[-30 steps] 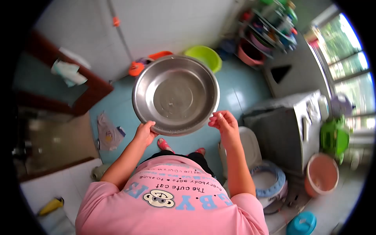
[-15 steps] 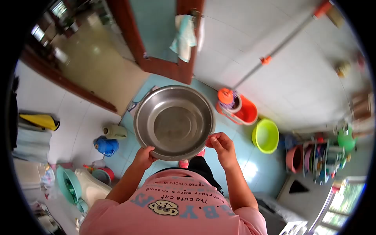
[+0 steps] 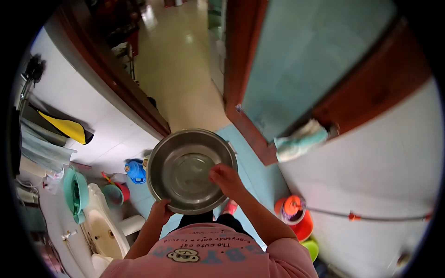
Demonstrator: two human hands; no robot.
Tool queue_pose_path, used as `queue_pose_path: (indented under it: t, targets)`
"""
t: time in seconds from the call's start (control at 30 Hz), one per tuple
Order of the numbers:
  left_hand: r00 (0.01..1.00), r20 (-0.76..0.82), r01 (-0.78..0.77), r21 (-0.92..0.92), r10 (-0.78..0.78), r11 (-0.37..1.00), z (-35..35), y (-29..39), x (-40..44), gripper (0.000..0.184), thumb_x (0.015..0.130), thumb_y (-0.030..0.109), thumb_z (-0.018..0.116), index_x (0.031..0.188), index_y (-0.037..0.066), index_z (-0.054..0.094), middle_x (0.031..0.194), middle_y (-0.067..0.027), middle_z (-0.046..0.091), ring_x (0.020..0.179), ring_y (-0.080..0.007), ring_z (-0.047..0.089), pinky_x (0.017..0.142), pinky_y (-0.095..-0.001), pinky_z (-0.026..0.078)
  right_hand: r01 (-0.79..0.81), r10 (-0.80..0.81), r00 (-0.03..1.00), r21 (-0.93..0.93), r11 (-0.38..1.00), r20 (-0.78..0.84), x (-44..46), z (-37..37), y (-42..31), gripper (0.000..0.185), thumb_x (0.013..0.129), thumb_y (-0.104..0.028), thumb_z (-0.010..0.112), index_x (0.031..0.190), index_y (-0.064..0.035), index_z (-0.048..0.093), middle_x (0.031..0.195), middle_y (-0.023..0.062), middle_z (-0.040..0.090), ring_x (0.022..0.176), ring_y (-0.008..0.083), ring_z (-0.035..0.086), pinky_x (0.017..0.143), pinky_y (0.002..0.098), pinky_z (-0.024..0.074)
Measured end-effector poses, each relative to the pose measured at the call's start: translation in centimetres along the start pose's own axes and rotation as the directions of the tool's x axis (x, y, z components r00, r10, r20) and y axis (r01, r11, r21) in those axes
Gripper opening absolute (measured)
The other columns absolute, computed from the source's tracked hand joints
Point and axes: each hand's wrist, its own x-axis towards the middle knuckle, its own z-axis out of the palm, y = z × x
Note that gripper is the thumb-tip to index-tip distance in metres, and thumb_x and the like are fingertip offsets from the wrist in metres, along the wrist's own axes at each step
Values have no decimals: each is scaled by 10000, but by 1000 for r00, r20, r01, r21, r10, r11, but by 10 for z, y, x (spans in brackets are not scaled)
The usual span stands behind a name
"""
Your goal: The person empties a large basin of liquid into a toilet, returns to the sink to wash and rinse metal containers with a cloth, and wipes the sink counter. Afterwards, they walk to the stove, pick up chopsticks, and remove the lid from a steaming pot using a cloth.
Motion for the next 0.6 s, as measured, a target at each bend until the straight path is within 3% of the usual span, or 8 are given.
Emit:
queue_pose_path:
  t: [0.2,0.27,0.33,0.4,0.47,0.5,0.6]
  targets:
    - [995,-74,-73,-121,65,990,36,49,28,425,891,40,455,1289,-66,351,1236,-224,496,1064,-387,595,890,-527,553,-18,42,968,-97,995,249,135,19,-13,220,919,-200,616,1023,-6,612,868,40,651,815,114,608,765,266,495]
    - [991,-93,-104,-144,91,984,41,81,65,416,888,43,468,1280,-64,379,1235,-225,512,1049,-372,607,863,-517,565,58,-6,934,-136,989,358,180,33,-38,161,955,-139,579,1047,-6,589,925,52,633,863,131,615,814,282,507]
    - [992,-1,-127,-112,127,986,49,116,100,397,879,40,484,1259,-57,425,1203,-224,551,1033,-356,621,834,-502,575,37,21,940,-164,986,341,219,32,-34,167,955,-142,581,1050,-4,590,929,52,633,867,129,615,812,278,507]
    - [992,-52,-120,-84,116,989,72,154,128,367,878,47,500,1229,-54,467,1145,-209,595,970,-350,651,807,-483,586,27,42,947,-209,978,318,271,25,-47,172,955,-145,583,1053,-3,590,933,51,633,870,127,614,810,274,508]
    - [998,44,-52,30,51,998,80,216,177,352,880,56,505,1218,-43,483,1126,-204,601,943,-347,659,805,-486,586,12,0,966,-47,999,257,316,25,-67,189,947,-156,586,1052,-1,605,913,51,638,839,104,603,773,255,494]
    - [999,18,-46,69,45,997,89,228,196,328,879,62,508,1193,-29,507,1101,-200,610,931,-338,663,813,-480,586,27,-24,973,-11,1000,229,331,24,-76,174,949,-134,582,1054,3,604,913,49,639,843,109,606,780,257,498]
    - [990,117,-81,-9,82,997,131,280,220,348,877,72,507,1213,-16,481,1100,-169,608,926,-314,665,813,-479,582,-11,16,990,-37,999,137,379,14,-112,179,947,-137,589,1055,6,601,918,54,641,851,118,614,789,269,505]
